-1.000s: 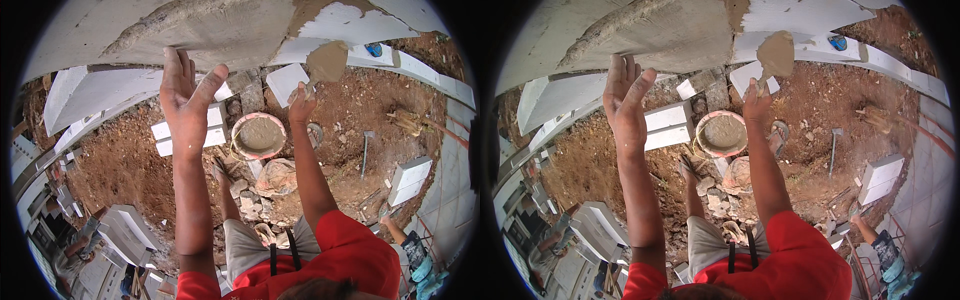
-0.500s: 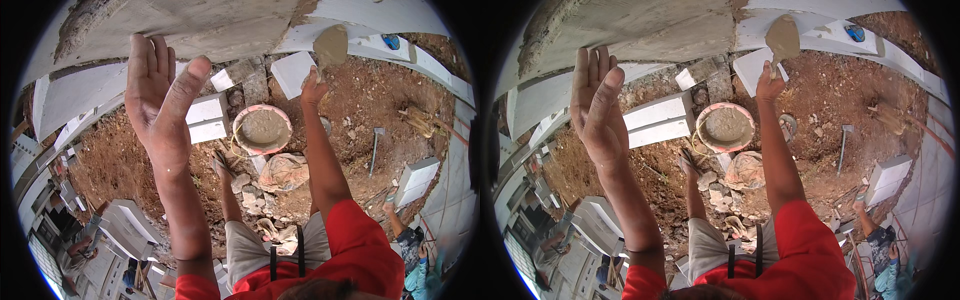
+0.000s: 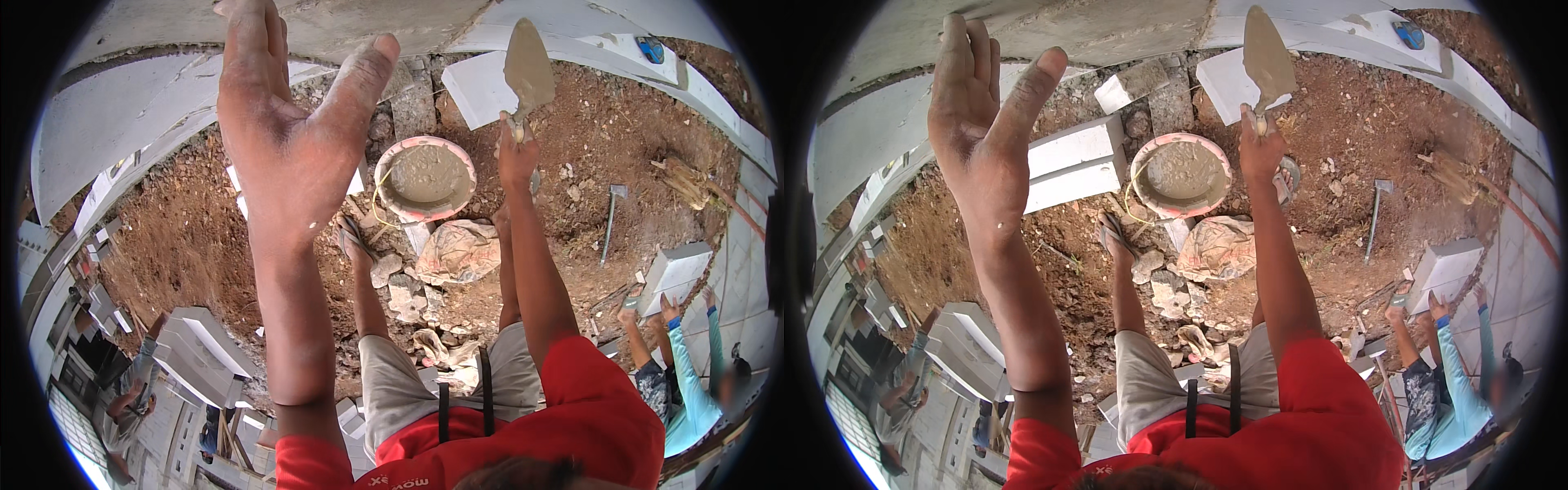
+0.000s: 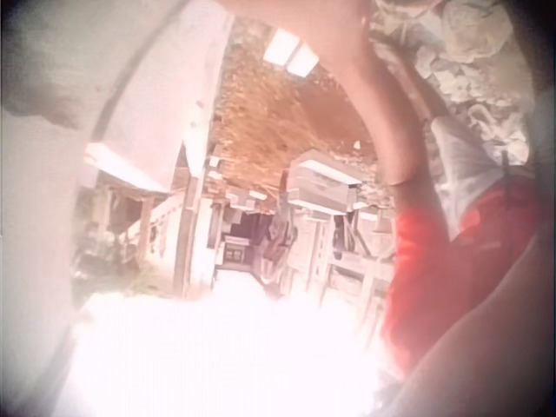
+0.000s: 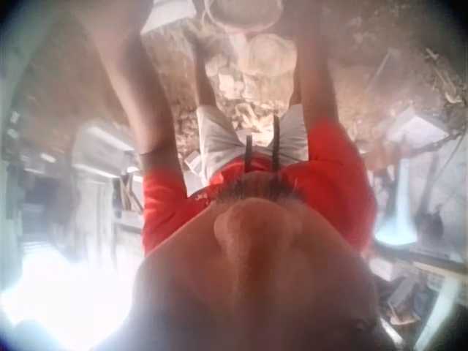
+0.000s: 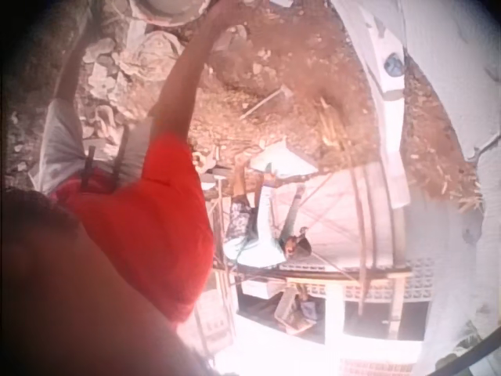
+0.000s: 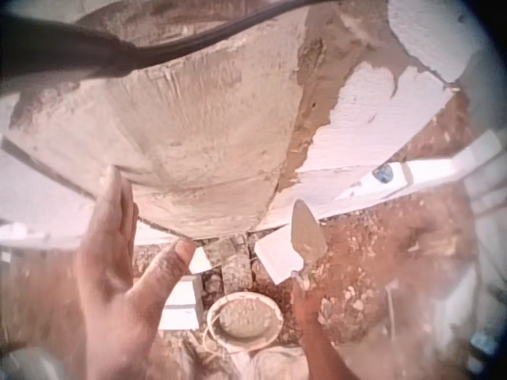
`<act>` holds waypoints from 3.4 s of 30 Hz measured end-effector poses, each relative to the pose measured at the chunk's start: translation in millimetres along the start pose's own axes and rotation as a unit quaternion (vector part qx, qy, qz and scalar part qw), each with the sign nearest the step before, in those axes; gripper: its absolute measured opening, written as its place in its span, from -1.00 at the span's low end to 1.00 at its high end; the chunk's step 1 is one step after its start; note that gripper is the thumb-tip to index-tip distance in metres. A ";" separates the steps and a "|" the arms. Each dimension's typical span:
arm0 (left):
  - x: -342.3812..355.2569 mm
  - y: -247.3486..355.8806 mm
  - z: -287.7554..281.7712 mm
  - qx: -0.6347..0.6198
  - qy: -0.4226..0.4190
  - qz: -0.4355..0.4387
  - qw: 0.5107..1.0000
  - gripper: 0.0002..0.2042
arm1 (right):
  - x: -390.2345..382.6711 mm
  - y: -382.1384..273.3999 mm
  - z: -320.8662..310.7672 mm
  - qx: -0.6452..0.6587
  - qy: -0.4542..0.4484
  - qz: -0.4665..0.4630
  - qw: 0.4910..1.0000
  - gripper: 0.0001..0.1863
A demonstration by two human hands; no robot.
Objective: The person scoops mortar from a bucket with a trowel, spreads it onto white blocks, and places the blocks onto a low wall. The person uses a hammer to tap blocks into position and continues the process along the wall.
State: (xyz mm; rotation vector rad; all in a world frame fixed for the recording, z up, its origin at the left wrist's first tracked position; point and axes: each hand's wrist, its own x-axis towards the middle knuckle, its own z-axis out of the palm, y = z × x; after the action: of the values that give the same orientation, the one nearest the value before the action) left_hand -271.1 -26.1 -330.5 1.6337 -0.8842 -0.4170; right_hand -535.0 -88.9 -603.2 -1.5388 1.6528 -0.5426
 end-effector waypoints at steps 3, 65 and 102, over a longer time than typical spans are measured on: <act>-6.1 -19.3 15.2 0.099 0.088 0.098 0.986 -0.26 | -71.4 66.0 -30.7 -0.159 -0.036 0.010 0.987 -0.51; -15.0 -50.0 -4.0 0.301 -0.001 0.086 0.950 -0.11 | 80.0 -55.5 23.8 -0.114 0.077 -0.273 0.952 -0.66; 80.4 23.7 -308.1 0.433 0.051 0.162 0.885 -0.59 | -113.8 -315.0 233.2 0.001 -0.296 -0.094 0.951 -0.60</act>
State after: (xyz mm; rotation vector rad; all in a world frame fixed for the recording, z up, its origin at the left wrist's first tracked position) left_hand -14.4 122.0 -211.8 2.2159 -1.3432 0.3668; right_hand -163.2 15.1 -470.9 -1.6591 1.0533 -0.1463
